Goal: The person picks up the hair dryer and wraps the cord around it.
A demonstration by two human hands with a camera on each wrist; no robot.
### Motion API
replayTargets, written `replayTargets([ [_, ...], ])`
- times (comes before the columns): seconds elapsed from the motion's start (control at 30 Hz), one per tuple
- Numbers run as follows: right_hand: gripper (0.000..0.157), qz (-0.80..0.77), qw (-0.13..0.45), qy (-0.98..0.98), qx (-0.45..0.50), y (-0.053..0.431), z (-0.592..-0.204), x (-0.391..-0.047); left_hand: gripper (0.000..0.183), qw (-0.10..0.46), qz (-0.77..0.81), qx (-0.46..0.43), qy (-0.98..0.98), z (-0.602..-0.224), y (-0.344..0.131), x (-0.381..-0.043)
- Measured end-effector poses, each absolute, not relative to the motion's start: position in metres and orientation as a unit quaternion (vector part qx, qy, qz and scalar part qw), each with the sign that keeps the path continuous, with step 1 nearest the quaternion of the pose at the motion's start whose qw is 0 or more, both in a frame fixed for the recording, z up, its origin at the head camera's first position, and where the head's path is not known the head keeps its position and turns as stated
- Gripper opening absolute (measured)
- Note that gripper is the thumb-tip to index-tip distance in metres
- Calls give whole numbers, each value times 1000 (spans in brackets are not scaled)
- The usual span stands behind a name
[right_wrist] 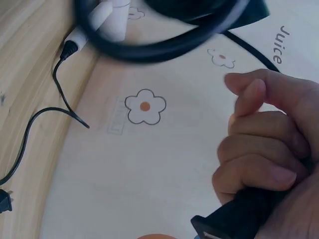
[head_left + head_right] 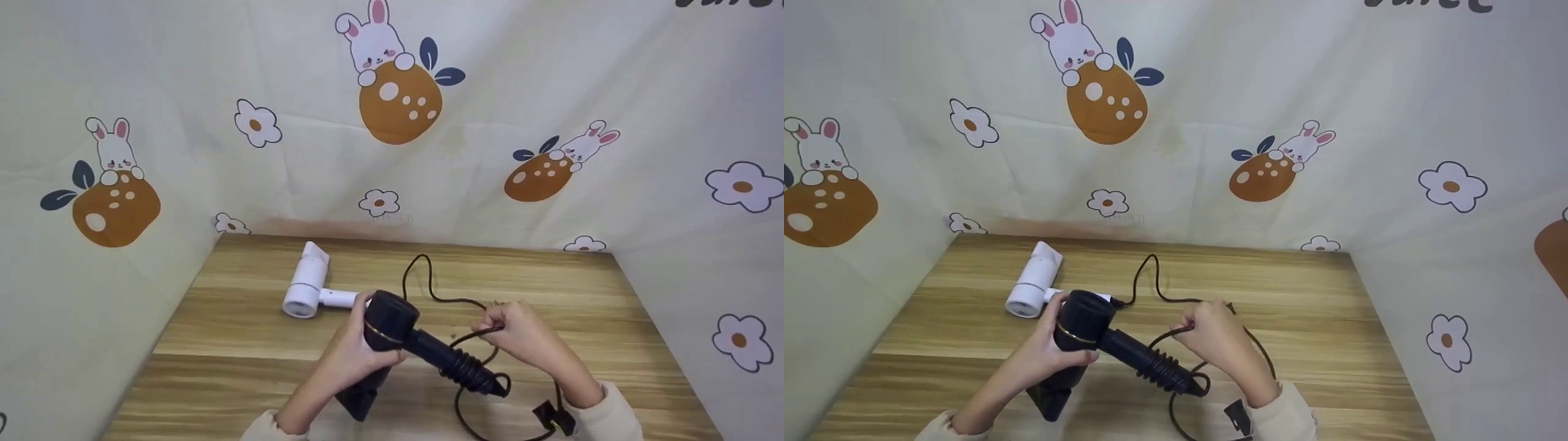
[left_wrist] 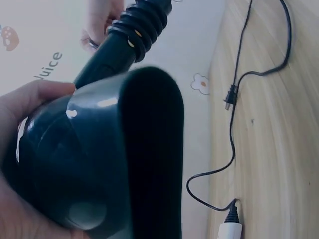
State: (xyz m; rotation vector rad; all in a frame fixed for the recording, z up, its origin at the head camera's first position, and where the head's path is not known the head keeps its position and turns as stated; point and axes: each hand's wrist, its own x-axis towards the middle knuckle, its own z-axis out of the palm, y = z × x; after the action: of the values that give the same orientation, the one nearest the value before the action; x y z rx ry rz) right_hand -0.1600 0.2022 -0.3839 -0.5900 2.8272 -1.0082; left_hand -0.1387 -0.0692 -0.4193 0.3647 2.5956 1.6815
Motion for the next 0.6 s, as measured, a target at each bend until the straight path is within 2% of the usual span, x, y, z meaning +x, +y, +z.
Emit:
replayTargets([
  [0.13, 27, -375, 96, 887, -249, 200, -382, -153, 93, -10, 518, 98, 850, -425, -67, -141],
  [0.33, 31, -494, 172, 791, -318, 193, -386, -137, 92, -30, 558, 55, 827, -435, -67, -148],
  [0.6, 28, -555, 231, 705, -376, 186, -398, -122, 96, -51, 611, 1, 790, -436, -70, -150],
])
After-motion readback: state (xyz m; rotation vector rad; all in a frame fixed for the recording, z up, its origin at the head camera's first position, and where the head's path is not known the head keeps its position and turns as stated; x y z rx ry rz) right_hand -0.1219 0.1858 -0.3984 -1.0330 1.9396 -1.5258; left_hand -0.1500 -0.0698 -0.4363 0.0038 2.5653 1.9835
